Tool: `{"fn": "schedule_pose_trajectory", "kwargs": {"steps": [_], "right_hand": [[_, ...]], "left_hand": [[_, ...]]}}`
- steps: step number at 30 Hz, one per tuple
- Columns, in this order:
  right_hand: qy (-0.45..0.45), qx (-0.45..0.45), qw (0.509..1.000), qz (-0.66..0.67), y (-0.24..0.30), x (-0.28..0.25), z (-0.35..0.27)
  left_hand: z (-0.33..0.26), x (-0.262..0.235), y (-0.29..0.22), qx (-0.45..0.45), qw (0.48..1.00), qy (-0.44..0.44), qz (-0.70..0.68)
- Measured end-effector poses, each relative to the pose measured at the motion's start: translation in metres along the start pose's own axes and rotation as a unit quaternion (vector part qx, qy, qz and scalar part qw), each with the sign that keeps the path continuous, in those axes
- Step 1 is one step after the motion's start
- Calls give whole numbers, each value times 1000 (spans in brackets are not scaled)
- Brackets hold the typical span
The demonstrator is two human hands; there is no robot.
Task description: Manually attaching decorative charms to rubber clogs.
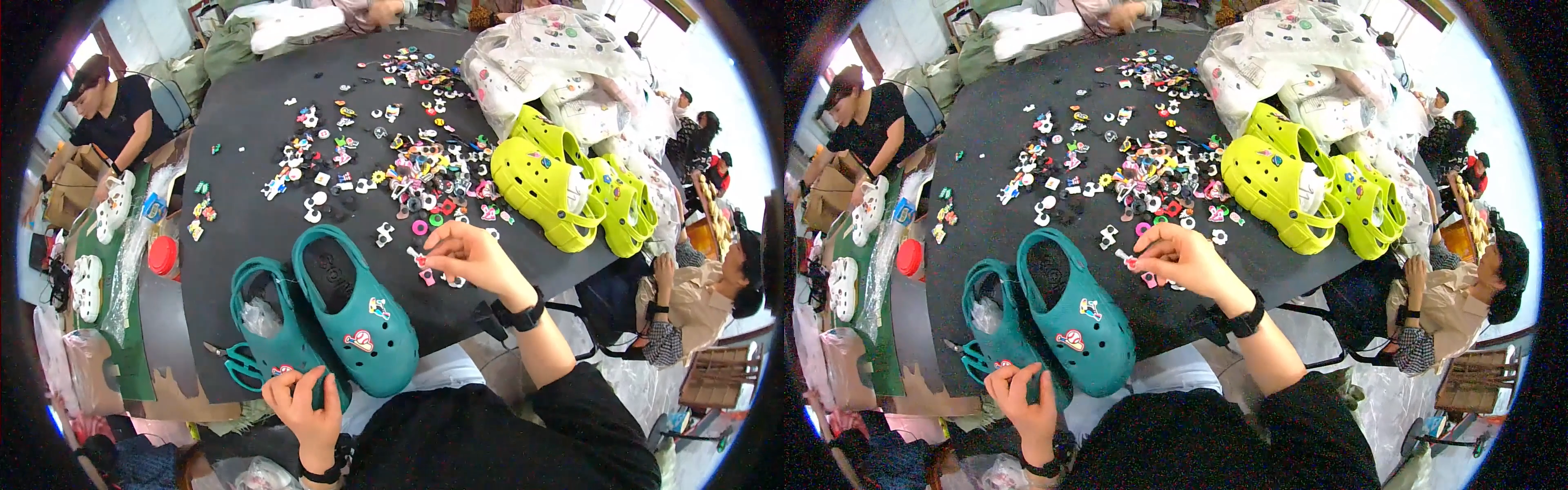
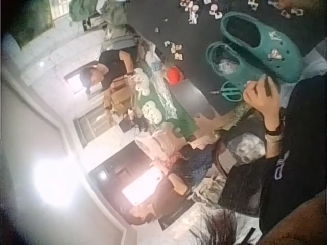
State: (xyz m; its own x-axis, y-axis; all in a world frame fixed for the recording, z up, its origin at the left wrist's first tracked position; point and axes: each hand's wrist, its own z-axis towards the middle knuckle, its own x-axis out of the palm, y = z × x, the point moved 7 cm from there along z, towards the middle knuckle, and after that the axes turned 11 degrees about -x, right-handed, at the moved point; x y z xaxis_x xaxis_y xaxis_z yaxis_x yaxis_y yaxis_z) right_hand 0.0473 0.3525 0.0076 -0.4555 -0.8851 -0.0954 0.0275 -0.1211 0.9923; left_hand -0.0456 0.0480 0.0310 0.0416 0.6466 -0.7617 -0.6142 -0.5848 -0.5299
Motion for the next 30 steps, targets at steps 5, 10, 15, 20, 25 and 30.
{"fn": "schedule_pose_trajectory", "kwargs": {"steps": [5,10,15,20,25,30], "right_hand": [[131,-16,989,65,64,71,-14],[253,-128,959,17,100,139,-28],[259,-142,953,71,95,162,-23],[143,-246,958,-30,98,138,-23],[60,-74,991,99,23,88,-62],[-78,16,996,35,-7,34,-121]], "left_hand": [[13,-32,12,-59,977,59,-194],[45,-47,-20,-28,930,199,-308],[58,-64,-17,21,915,177,-361],[127,-72,67,-218,909,77,-348],[242,-10,208,-218,920,80,-316],[295,49,283,-289,920,84,-252]]}}
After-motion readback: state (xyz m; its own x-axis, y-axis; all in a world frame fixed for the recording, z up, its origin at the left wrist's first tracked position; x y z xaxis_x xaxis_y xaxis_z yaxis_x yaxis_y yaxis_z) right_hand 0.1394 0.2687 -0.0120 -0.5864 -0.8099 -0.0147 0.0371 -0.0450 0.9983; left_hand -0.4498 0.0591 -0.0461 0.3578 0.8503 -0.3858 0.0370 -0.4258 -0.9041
